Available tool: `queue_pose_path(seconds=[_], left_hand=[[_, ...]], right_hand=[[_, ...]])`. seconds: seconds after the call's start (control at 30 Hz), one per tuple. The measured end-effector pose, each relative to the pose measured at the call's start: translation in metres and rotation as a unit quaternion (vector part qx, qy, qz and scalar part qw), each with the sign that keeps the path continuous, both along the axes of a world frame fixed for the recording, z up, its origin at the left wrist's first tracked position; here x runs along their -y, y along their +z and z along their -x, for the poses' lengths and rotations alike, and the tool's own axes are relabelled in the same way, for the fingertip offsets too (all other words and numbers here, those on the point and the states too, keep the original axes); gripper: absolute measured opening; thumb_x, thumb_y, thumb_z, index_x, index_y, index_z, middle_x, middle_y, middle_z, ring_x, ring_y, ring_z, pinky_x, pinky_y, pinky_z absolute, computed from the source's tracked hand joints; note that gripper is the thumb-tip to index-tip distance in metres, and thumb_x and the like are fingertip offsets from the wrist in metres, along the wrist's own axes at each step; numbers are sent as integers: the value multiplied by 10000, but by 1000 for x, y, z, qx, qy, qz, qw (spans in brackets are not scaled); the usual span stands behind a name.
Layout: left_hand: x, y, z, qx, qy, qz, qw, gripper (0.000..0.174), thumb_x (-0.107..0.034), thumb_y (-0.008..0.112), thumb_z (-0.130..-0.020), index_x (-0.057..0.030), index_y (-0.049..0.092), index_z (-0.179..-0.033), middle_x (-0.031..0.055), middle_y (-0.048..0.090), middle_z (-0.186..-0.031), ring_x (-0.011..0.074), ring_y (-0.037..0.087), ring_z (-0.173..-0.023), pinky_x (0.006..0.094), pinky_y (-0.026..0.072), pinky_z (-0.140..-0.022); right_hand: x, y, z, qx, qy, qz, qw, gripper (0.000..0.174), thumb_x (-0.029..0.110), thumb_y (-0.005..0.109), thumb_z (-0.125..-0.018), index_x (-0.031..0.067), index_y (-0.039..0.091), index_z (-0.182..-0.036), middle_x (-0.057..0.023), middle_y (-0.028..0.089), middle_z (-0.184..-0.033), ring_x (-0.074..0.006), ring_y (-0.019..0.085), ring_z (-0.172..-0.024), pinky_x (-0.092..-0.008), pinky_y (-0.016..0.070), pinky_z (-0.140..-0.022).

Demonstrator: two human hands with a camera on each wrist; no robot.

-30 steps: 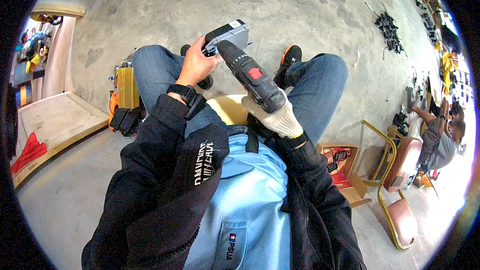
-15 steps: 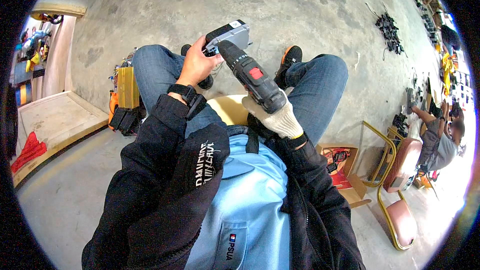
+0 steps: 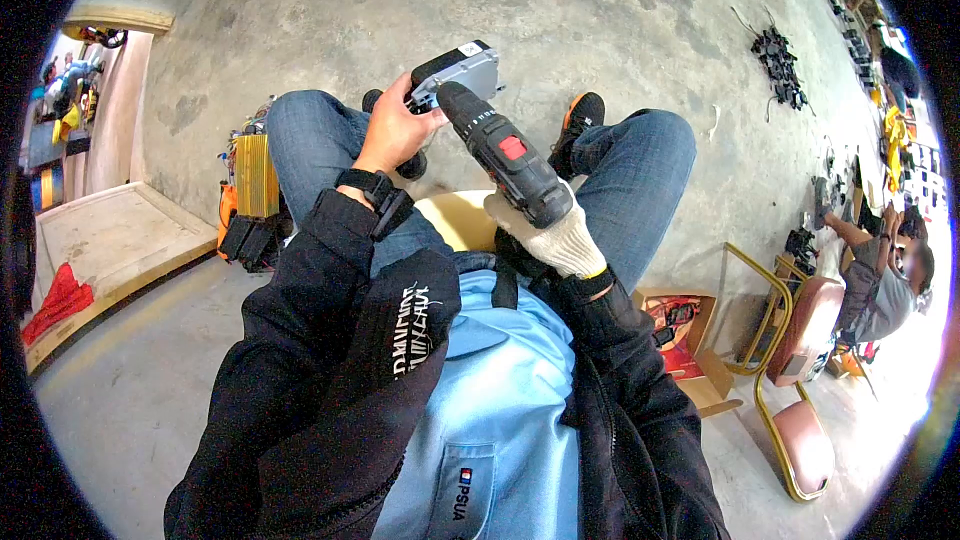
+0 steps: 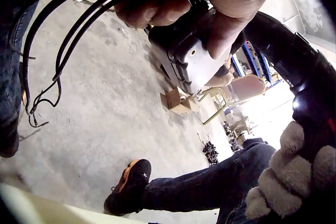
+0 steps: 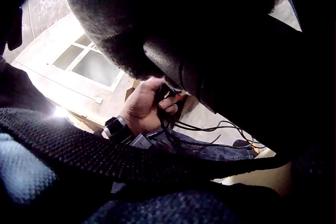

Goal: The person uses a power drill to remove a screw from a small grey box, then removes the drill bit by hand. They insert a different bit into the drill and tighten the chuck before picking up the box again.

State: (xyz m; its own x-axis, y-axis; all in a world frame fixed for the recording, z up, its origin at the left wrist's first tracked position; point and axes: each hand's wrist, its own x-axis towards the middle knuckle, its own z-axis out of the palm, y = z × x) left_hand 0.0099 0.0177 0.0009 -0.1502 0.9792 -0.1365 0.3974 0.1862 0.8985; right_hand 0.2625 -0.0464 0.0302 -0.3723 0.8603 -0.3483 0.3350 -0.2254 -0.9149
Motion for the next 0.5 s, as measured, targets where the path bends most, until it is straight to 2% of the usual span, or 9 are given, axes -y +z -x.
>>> queue_pose_path(seconds=[0.5], left_hand=[[-1,-13,2,23,-1,-24,999,452,-115,861,-771,2,649,-1152,154,754,-1048,242,725,-955,358,553,-863]], right_hand=[[2,0,-1,4,-2,0,1000,482,251,831,-853,77,661,-1269,-71,704,-1046,-160,669,-926,-322,545,-841]])
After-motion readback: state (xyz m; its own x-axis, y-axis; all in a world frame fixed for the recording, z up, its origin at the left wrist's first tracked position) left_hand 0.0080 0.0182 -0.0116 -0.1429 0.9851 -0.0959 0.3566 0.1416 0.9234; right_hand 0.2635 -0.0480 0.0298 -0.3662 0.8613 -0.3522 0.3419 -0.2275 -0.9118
